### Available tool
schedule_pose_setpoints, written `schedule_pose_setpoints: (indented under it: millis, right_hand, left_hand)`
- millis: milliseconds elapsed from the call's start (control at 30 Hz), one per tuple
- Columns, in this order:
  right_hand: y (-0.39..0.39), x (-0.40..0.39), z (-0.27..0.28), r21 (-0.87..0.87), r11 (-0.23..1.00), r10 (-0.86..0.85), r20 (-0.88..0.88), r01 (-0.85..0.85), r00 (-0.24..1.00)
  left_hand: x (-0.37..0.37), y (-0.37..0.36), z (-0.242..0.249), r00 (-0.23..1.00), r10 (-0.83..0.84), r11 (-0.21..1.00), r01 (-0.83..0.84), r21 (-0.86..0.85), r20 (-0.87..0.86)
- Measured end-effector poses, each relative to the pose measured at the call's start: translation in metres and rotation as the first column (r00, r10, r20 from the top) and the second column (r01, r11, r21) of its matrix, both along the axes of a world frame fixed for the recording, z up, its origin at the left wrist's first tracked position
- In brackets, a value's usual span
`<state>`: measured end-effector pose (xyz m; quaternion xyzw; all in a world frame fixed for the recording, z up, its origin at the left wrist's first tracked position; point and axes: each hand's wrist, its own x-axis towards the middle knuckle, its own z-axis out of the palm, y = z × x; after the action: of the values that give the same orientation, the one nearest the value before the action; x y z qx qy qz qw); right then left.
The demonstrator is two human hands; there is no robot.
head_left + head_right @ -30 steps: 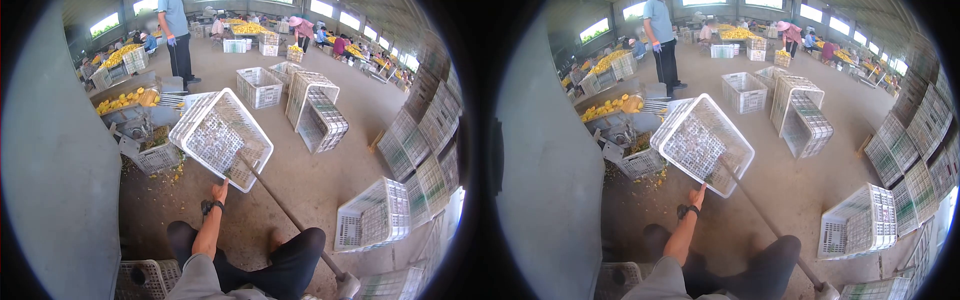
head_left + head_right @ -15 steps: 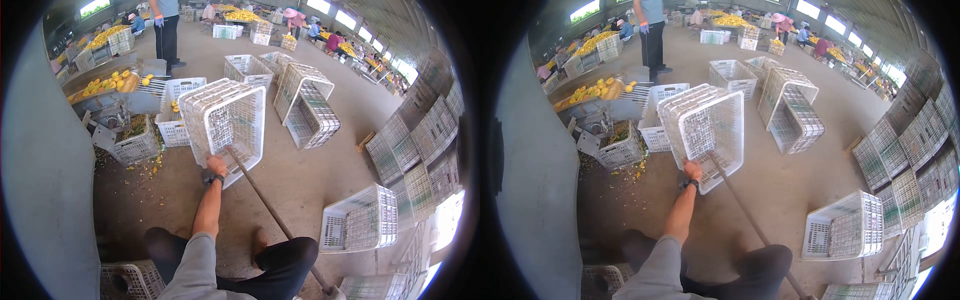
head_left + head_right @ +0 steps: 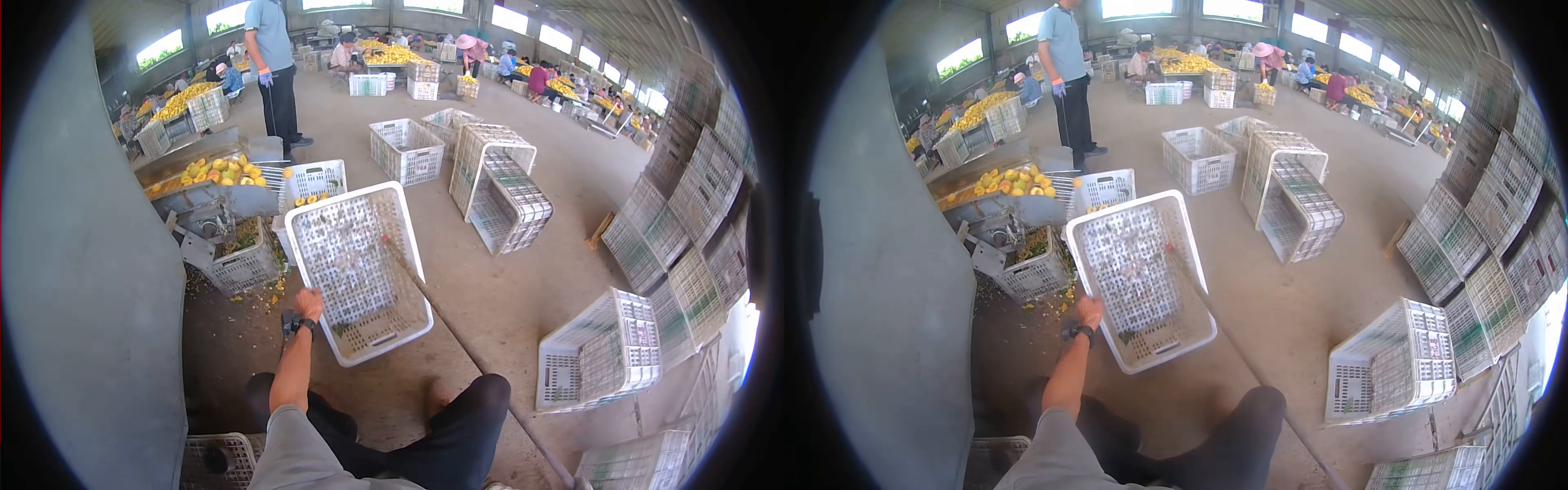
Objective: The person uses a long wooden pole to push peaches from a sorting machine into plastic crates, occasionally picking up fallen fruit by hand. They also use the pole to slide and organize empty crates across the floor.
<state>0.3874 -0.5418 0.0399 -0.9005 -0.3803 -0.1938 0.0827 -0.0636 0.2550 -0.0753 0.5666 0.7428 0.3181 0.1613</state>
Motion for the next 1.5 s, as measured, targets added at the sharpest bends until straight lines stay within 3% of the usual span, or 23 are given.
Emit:
schedule_pose_setpoints:
  millis: [33,100,233,333,433,533,633,733,833,933,967,1067,1133,1167,1200,1300,1400,1433,1500]
  right_hand:
    - [-0.002,0.003,-0.001,0.008,0.999,0.03,0.064,-0.031,0.997]
    - [0.002,0.017,-0.001,-0.001,0.998,0.063,0.002,-0.063,0.998]
    - [0.028,0.045,0.008,-0.195,0.938,0.295,0.023,-0.285,0.955]
    - [0.082,0.066,0.011,-0.314,0.948,-0.117,-0.187,0.053,0.975]
    - [0.145,0.02,0.098,-0.048,0.99,0.113,-0.263,-0.13,0.958]
    - [0.189,0.005,0.162,-0.265,0.946,0.1,-0.316,-0.189,0.944]
    - [0.217,-0.014,0.198,-0.022,0.961,0.249,-0.362,-0.276,0.898]
    - [0.236,-0.036,0.227,0.04,0.933,0.351,-0.308,-0.357,0.884]
    - [0.247,-0.071,0.249,0.052,0.909,0.413,-0.23,-0.412,0.881]
    - [0.255,-0.105,0.25,-0.151,0.91,0.377,-0.09,-0.386,0.922]
    - [0.257,-0.119,0.248,-0.125,0.906,0.398,-0.073,-0.404,0.915]
    - [0.268,-0.148,0.229,-0.025,0.862,0.483,-0.259,-0.506,0.836]
    - [0.274,-0.178,0.223,-0.095,0.823,0.495,-0.366,-0.561,0.788]
    - [0.271,-0.184,0.204,-0.258,0.804,0.414,-0.402,-0.535,0.817]
    - [0.267,-0.197,0.192,-0.24,0.808,0.414,-0.418,-0.538,0.809]
    - [0.255,-0.236,0.173,-0.253,0.803,0.39,-0.462,-0.539,0.797]
    - [0.246,-0.249,0.163,-0.331,0.774,0.354,-0.481,-0.54,0.802]
    - [0.244,-0.243,0.155,-0.341,0.779,0.343,-0.47,-0.526,0.813]
    - [0.24,-0.23,0.144,-0.327,0.803,0.352,-0.414,-0.498,0.839]
  left_hand:
    - [-0.009,-0.007,0.015,0.999,-0.005,1.0,0.004,-0.021,-0.049]
    - [-0.025,-0.009,0.024,0.993,0.009,0.995,-0.021,-0.097,-0.118]
    - [-0.057,-0.002,-0.032,0.999,-0.038,0.985,0.037,-0.166,-0.007]
    - [-0.061,-0.011,-0.073,0.994,-0.087,0.924,0.104,-0.367,0.063]
    - [-0.04,-0.067,-0.082,0.984,-0.087,0.986,0.062,-0.152,-0.158]
    - [-0.016,-0.164,-0.038,0.986,0.028,1.0,-0.027,0.011,-0.167]
    - [0.013,-0.192,-0.111,0.945,0.285,0.953,-0.297,0.059,0.158]
    - [0.023,-0.234,-0.121,0.898,0.168,0.985,-0.137,-0.104,0.407]
    - [0.014,-0.236,-0.128,0.911,0.183,0.98,-0.138,-0.145,0.369]
    - [0.012,-0.216,-0.123,0.92,0.181,0.983,-0.165,-0.074,0.349]
    - [0.008,-0.215,-0.128,0.926,0.188,0.982,-0.182,-0.048,0.329]
    - [-0.015,-0.172,-0.15,0.95,0.181,0.972,-0.212,0.103,0.254]
    - [-0.026,-0.148,-0.143,0.947,0.249,0.967,-0.255,0.002,0.203]
    - [-0.032,-0.137,-0.13,0.948,0.261,0.965,-0.259,-0.036,0.18]
    - [-0.039,-0.128,-0.117,0.95,0.271,0.962,-0.262,-0.075,0.155]
    - [-0.048,-0.121,-0.087,0.908,0.268,0.963,-0.242,-0.118,0.323]
    - [-0.026,-0.118,-0.139,0.875,0.454,0.845,-0.483,0.231,0.169]
    - [-0.016,-0.143,-0.094,0.818,0.406,0.9,-0.435,-0.024,0.407]
    - [-0.002,-0.159,-0.076,0.877,0.381,0.923,-0.379,-0.064,0.294]
